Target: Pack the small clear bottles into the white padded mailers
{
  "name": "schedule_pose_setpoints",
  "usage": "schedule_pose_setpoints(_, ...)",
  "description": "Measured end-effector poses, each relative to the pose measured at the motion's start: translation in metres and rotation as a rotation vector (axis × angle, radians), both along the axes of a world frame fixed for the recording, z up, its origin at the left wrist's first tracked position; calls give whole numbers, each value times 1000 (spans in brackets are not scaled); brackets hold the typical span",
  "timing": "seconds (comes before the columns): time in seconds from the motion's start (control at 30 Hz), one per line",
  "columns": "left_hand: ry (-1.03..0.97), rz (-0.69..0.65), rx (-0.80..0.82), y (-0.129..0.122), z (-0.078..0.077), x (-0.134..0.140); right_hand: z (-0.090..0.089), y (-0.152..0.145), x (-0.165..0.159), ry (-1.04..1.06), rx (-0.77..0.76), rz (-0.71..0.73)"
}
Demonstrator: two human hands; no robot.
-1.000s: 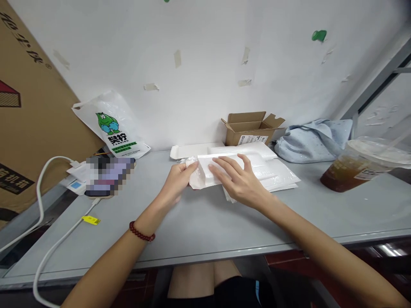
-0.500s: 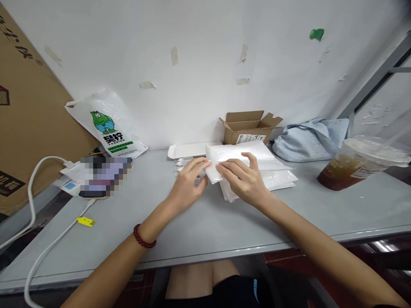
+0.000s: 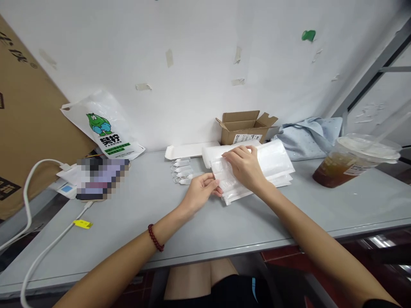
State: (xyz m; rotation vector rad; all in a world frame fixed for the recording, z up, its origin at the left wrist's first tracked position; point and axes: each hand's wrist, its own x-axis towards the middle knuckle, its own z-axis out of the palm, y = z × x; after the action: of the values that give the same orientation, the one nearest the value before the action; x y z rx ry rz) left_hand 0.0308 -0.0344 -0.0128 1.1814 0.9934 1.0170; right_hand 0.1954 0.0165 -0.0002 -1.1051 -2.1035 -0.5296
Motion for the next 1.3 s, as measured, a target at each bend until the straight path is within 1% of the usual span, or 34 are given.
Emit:
schedule_pose_setpoints(0.07, -38, 7, -50, 0, -1, 1, -2, 5, 3, 9, -186, -30)
schedule_pose_setpoints(0.13, -48, 31, -75, 1, -2, 0, -2, 8, 3, 31, -326, -58)
schedule_pose_setpoints(0.2, -27, 81, -83, 2, -2, -4, -2, 9, 3, 41, -406, -80)
schedule_pose_setpoints(0.27, 15, 147, -69, 7, -1, -8, 0, 8, 2, 29, -448, -100)
schedule_pose_setpoints(0.37, 99, 234, -33, 21, 5, -16, 2, 6, 1, 16, -477, -138)
schedule_pose_setpoints(0.43, 177, 264, -42, 35, 12, -19, 2, 4, 1, 14, -488, -152)
schedule_pose_setpoints(0.53, 293, 227, -81, 60, 23, -18, -1, 5, 2, 49, -444, -163)
schedule_pose_setpoints(0.63, 298, 159, -122, 81, 34, -10, -5, 8, 5, 140, -336, -142)
schedule_pose_setpoints(0.67, 291, 144, -128, 86, 37, -6, -5, 9, 6, 168, -323, -131)
schedule_pose_setpoints(0.73, 286, 130, -126, 92, 42, 1, -6, 11, 9, 205, -356, -120)
schedule_pose_setpoints(0.8, 285, 119, -116, 96, 45, 7, -5, 12, 10, 212, -426, -127)
schedule_pose_setpoints(0.9, 269, 104, -108, 98, 45, 13, -1, 10, 10, 190, -493, -151)
schedule_pose_setpoints(1.07, 268, 125, -99, 99, 38, 15, 1, 7, 9, 164, -532, -152)
schedule_pose_setpoints(1.2, 341, 126, -72, 98, 34, 15, 1, 7, 9, 146, -535, -145)
schedule_pose_setpoints(1.3, 428, 138, -21, 99, 32, 11, 2, 7, 9, 149, -527, -148)
